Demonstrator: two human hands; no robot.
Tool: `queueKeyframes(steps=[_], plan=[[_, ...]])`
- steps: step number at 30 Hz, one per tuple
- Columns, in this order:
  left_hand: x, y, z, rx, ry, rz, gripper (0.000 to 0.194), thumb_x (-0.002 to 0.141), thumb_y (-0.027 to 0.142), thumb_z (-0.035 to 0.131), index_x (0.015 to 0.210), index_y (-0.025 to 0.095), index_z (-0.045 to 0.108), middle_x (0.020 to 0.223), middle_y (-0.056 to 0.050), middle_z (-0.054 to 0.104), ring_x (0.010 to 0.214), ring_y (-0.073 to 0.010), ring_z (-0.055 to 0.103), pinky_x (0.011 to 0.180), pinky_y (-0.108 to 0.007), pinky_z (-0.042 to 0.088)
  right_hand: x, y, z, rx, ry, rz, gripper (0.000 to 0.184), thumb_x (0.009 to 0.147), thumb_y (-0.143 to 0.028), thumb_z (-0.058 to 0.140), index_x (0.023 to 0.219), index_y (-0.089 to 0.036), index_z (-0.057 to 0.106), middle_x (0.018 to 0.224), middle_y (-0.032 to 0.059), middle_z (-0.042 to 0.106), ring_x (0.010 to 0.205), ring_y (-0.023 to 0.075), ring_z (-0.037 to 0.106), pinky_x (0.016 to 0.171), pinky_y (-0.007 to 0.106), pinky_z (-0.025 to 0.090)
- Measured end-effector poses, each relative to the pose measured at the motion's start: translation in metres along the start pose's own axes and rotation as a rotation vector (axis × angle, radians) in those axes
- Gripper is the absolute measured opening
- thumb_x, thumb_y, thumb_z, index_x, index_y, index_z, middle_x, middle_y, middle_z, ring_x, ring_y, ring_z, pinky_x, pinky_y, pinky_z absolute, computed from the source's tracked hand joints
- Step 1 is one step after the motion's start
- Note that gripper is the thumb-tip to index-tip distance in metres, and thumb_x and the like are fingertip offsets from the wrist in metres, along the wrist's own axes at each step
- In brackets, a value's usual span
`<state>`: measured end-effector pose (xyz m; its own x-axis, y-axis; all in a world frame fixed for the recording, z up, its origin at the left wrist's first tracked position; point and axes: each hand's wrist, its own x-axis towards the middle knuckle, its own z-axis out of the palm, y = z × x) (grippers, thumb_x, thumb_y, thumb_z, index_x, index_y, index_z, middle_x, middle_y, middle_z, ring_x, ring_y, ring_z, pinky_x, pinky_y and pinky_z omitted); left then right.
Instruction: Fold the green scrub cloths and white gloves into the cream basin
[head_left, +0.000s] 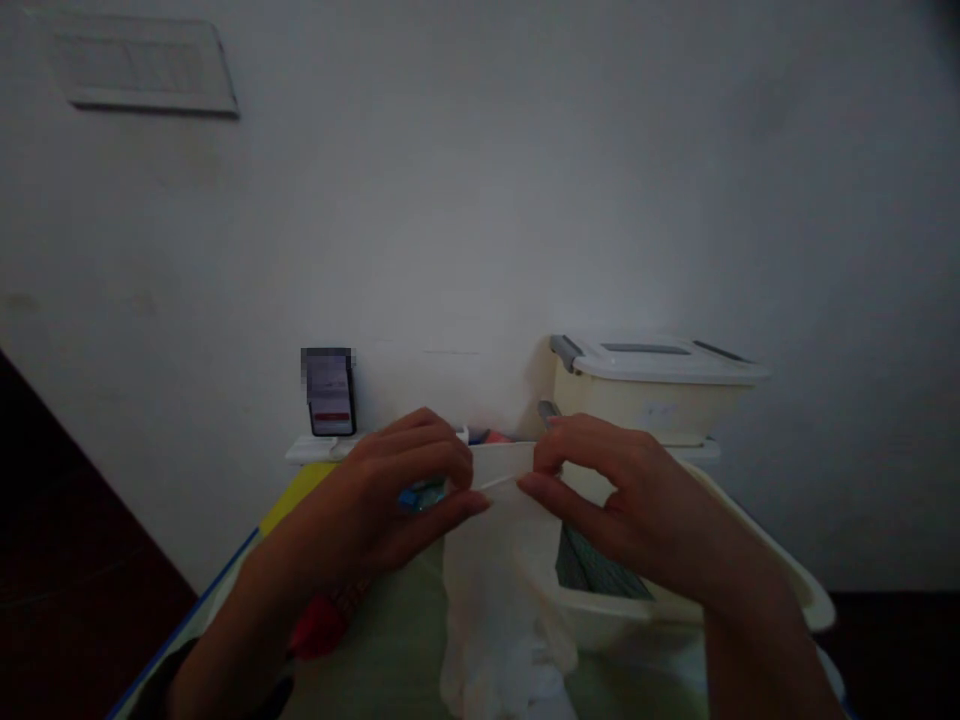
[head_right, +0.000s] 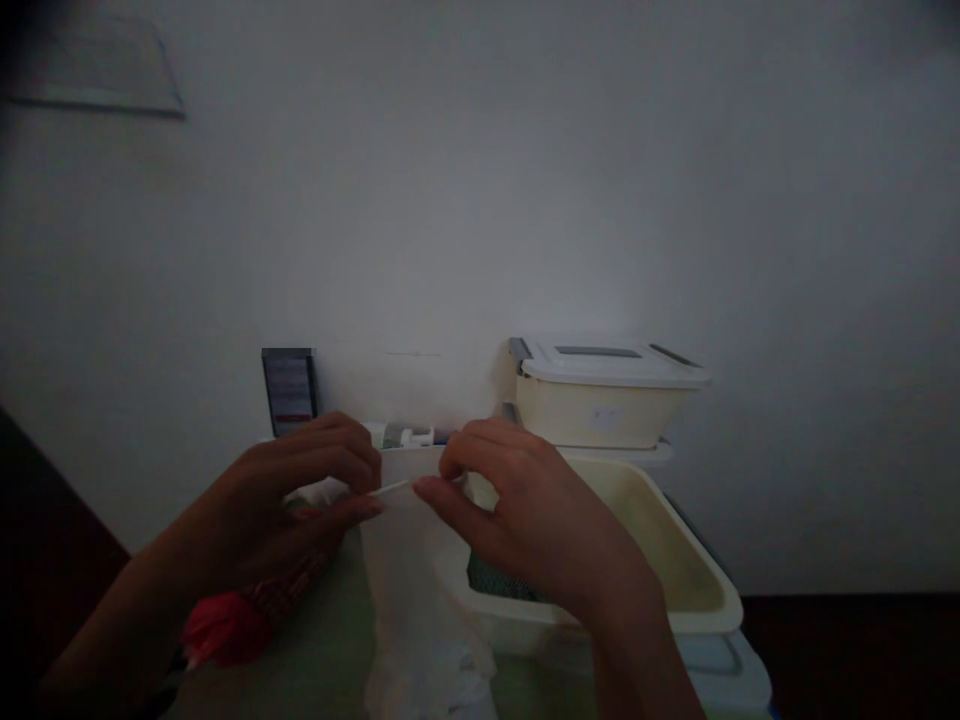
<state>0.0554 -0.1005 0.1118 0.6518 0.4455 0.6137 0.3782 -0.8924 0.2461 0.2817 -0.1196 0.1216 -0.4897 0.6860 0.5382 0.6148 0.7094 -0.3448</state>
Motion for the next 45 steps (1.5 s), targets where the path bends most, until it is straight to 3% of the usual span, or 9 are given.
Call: queueKeyframes(steps=[5,12,16,20,25,28,31,38,45], plan=[[-0.005,0.003,-0.010,0.012,0.080,-0.016,0.009,0.087,0.012,0.057,0.080,0.018,0.056,0.093,-0.004,0.065,0.091,-0.0149,0.059,0.080,-0.026,0.047,0.000,0.000,-0.001,0.050,0.008,-0.088,0.014,0.089,-0.028,0.061,0.080,-0.018,0.063,0.082,0.0015,0.064,0.082,0.0145,0.058,0.079,0.027,0.044],[-0.006,0.001,-0.009,0.096,0.159,-0.041,0.004,0.086,0.016,0.062,0.085,0.018,0.058,0.092,-0.003,0.068,0.086,-0.0145,0.064,0.078,-0.025,0.050,0.001,-0.003,0.002,0.062,0.153,-0.073,0.007,0.091,-0.020,0.056,0.095,-0.019,0.062,0.087,0.0020,0.067,0.080,0.0134,0.062,0.074,0.024,0.047],[-0.003,-0.002,-0.004,0.124,0.212,-0.067,0.005,0.085,0.018,0.063,0.083,0.018,0.059,0.086,-0.003,0.068,0.080,-0.0139,0.064,0.073,-0.024,0.050,0.002,-0.001,0.004,0.070,0.159,-0.055,0.010,0.091,-0.025,0.056,0.083,-0.020,0.057,0.083,0.0026,0.062,0.078,0.0146,0.059,0.073,0.026,0.047],[0.000,-0.003,-0.002,0.140,0.287,-0.103,0.012,0.084,0.022,0.064,0.078,0.018,0.056,0.081,-0.002,0.066,0.073,-0.0134,0.063,0.068,-0.024,0.050,0.003,0.001,0.006,0.119,0.153,-0.011,0.017,0.092,-0.030,0.055,0.078,-0.019,0.054,0.103,0.0066,0.063,0.097,0.0162,0.059,0.083,0.027,0.045],[0.001,-0.004,-0.004,0.085,0.328,-0.242,0.017,0.084,0.027,0.064,0.073,0.019,0.054,0.090,-0.005,0.070,0.076,-0.0152,0.067,0.067,-0.026,0.055,0.004,-0.002,0.008,0.101,0.091,0.131,0.022,0.091,-0.036,0.056,0.075,-0.020,0.057,0.065,-0.0037,0.061,0.057,0.0101,0.056,0.052,0.021,0.040],[-0.004,-0.006,-0.006,-0.031,0.341,-0.299,0.014,0.082,0.028,0.067,0.077,0.020,0.056,0.083,-0.001,0.073,0.066,-0.0130,0.068,0.059,-0.021,0.056,0.004,-0.003,0.008,0.075,0.211,0.081,0.016,0.085,-0.029,0.065,0.073,-0.019,0.061,0.065,-0.0040,0.065,0.057,0.0095,0.058,0.056,0.020,0.043],[-0.012,-0.012,-0.010,-0.028,0.379,-0.255,0.012,0.076,0.027,0.074,0.080,0.023,0.064,0.076,0.004,0.074,0.065,-0.0129,0.069,0.061,-0.021,0.056,0.004,-0.003,0.007,0.042,0.294,-0.024,0.014,0.082,-0.024,0.069,0.070,-0.018,0.063,0.066,-0.0029,0.069,0.058,0.0096,0.062,0.059,0.020,0.047],[-0.015,-0.016,-0.015,-0.324,0.388,-0.209,0.011,0.073,0.016,0.076,0.078,0.024,0.071,0.079,0.002,0.075,0.074,-0.0149,0.071,0.070,-0.023,0.058,0.002,-0.003,0.003,0.026,0.307,-0.241,0.006,0.080,-0.015,0.070,0.075,-0.016,0.067,0.077,0.0017,0.075,0.073,0.0107,0.069,0.071,0.018,0.052],[-0.011,-0.014,-0.014,-0.401,0.425,-0.285,0.016,0.068,0.007,0.075,0.072,0.023,0.074,0.074,0.002,0.075,0.071,-0.0129,0.069,0.067,-0.017,0.056,0.001,-0.003,0.002,0.022,0.350,-0.249,0.004,0.078,-0.012,0.072,0.079,-0.015,0.069,0.076,0.0003,0.075,0.071,0.0090,0.069,0.070,0.015,0.052]])
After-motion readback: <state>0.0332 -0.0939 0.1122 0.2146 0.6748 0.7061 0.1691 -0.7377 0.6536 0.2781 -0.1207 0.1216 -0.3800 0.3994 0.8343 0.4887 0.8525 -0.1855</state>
